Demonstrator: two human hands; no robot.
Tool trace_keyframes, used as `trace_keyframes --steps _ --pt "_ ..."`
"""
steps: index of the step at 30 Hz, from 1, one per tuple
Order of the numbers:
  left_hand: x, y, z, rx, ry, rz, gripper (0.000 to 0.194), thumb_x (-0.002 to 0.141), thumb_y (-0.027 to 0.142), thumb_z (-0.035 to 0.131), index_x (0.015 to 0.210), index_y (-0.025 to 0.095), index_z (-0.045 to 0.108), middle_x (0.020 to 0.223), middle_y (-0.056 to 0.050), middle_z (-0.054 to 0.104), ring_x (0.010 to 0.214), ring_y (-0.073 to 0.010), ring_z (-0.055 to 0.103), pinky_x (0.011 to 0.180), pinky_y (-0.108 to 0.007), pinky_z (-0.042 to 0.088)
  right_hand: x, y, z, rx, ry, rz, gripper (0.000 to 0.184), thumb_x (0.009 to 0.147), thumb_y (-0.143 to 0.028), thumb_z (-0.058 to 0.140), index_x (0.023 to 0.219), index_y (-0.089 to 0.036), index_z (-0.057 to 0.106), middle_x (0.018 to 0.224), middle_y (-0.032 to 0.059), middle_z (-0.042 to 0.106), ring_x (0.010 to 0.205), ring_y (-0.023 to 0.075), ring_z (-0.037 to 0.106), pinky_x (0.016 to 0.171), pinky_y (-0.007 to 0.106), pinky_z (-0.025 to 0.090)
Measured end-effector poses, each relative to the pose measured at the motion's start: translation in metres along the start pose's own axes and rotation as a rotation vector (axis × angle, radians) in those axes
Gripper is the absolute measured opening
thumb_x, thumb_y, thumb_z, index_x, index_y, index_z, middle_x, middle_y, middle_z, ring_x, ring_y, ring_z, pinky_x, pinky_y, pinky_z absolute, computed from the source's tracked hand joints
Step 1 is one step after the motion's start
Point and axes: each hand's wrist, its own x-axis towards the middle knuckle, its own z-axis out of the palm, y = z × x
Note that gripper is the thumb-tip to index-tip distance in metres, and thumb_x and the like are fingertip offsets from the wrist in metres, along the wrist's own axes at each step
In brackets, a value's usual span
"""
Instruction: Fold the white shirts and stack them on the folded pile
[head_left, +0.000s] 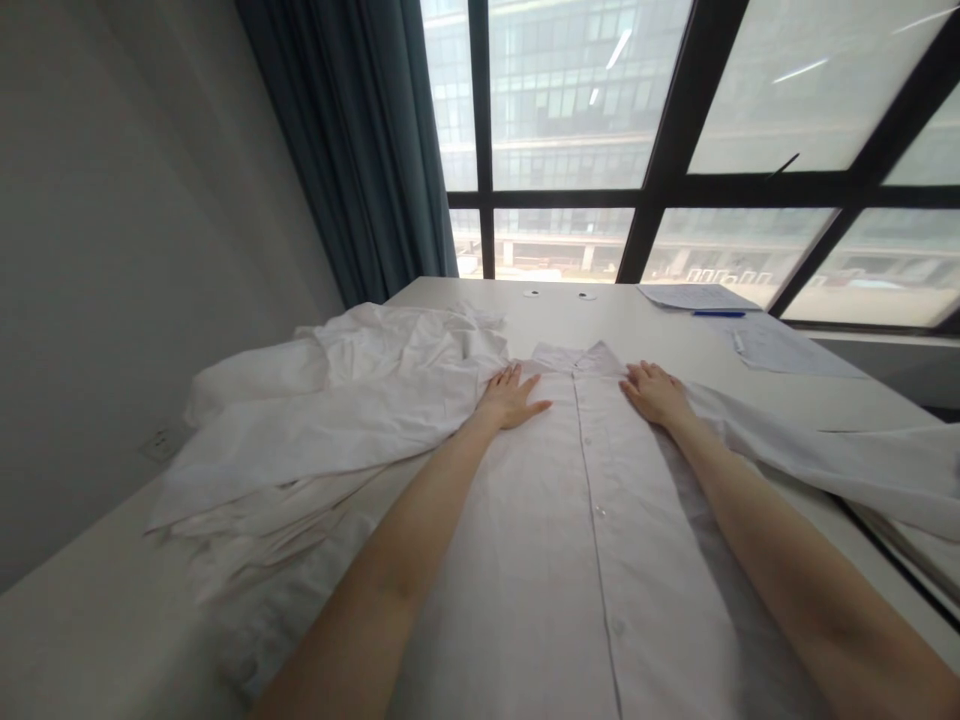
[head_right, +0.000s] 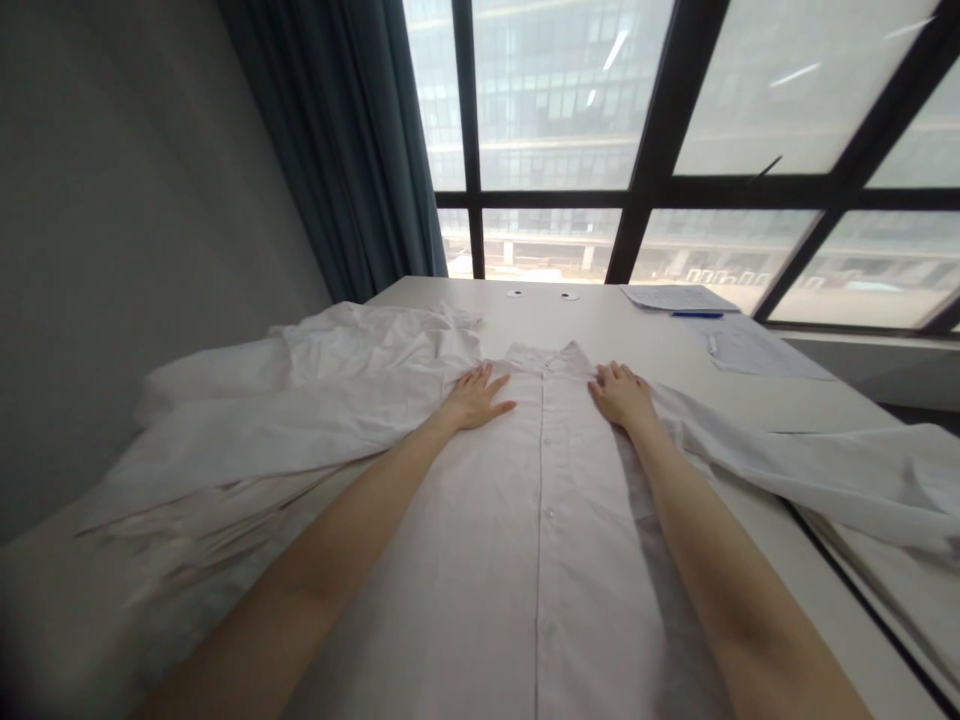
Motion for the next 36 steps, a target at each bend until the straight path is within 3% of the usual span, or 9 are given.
trace_keyframes --steps 3,7,13,18,23,27,32,36 --pt "0.000 0.000 0.000 0.005 0.002 -0.002 0.079 0.089 0.073 0.025 0.152 0.025 0.026 0.161 -0.010 0.012 0.148 -0.0313 0.010 0.117 -0.046 0.013 -0.009 -0.007 -0.007 -0.001 0.053 -0.074 0.044 0.096 -0.029 0.030 0.128 -0.013 0.057 0.136 0.0175 0.054 0.128 0.0314 0.044 0.106 0.048 0.032" --pt "0.000 -0.001 0.001 0.008 0.010 -0.008 0.077 0.090 0.072 0.025 0.152 0.027 0.026 0.161 -0.008 0.014 0.148 -0.0298 0.011 0.117 -0.046 0.014 -0.012 -0.013 -0.007 0.021 0.026 -0.149 0.040 0.095 -0.030 0.033 0.118 -0.018 0.064 0.123 0.0128 0.063 0.113 0.0267 0.057 0.099 0.039 0.039" --pt "0.000 -0.001 0.003 0.009 0.037 -0.003 0.073 0.092 0.069 0.026 0.151 0.026 0.028 0.161 -0.009 0.015 0.147 -0.0301 0.012 0.118 -0.045 0.014 -0.005 -0.001 0.005 0.025 -0.015 -0.062 0.049 0.096 -0.037 0.030 0.136 -0.021 0.052 0.141 0.0109 0.052 0.125 0.0300 0.050 0.103 0.052 0.036" --pt "0.000 -0.001 0.003 0.009 0.040 -0.001 0.073 0.092 0.069 0.027 0.151 0.026 0.029 0.161 -0.009 0.016 0.147 -0.0308 0.013 0.118 -0.045 0.015 -0.003 0.003 0.010 0.015 -0.058 -0.031 0.053 0.097 -0.041 0.025 0.143 -0.023 0.044 0.150 0.0067 0.044 0.134 0.0301 0.041 0.108 0.054 0.030" --pt "0.000 -0.001 0.003 0.003 0.091 0.014 0.067 0.093 0.065 0.031 0.147 0.026 0.036 0.159 -0.008 0.022 0.146 -0.0301 0.018 0.117 -0.045 0.018 -0.006 -0.001 0.009 -0.011 -0.034 0.040 0.055 0.095 -0.045 0.030 0.142 -0.020 0.046 0.149 0.0128 0.043 0.133 0.0347 0.041 0.105 0.055 0.032" --pt "-0.002 -0.002 0.004 0.009 0.159 0.008 0.057 0.097 0.051 0.036 0.144 0.020 0.040 0.157 -0.011 0.027 0.144 -0.0256 0.024 0.117 -0.040 0.020 -0.011 -0.007 -0.002 -0.020 0.071 0.041 0.050 0.095 -0.034 0.031 0.133 -0.011 0.054 0.143 0.0193 0.049 0.132 0.0333 0.041 0.106 0.052 0.030" --pt "-0.001 -0.002 0.006 0.019 0.155 0.012 0.053 0.097 0.044 0.038 0.143 0.019 0.041 0.156 -0.009 0.031 0.143 -0.0239 0.028 0.116 -0.038 0.022 -0.013 -0.012 -0.008 0.010 0.053 -0.082 0.041 0.094 -0.030 0.035 0.123 -0.019 0.062 0.133 0.0090 0.060 0.124 0.0243 0.051 0.106 0.041 0.033" --pt "0.002 -0.004 0.007 0.026 0.122 -0.002 0.057 0.097 0.049 0.036 0.146 0.021 0.038 0.156 -0.011 0.029 0.144 -0.0288 0.026 0.116 -0.043 0.022 -0.009 -0.009 0.002 0.020 -0.002 -0.028 0.046 0.095 -0.039 0.035 0.134 -0.022 0.054 0.144 0.0077 0.051 0.128 0.0286 0.048 0.104 0.049 0.035"
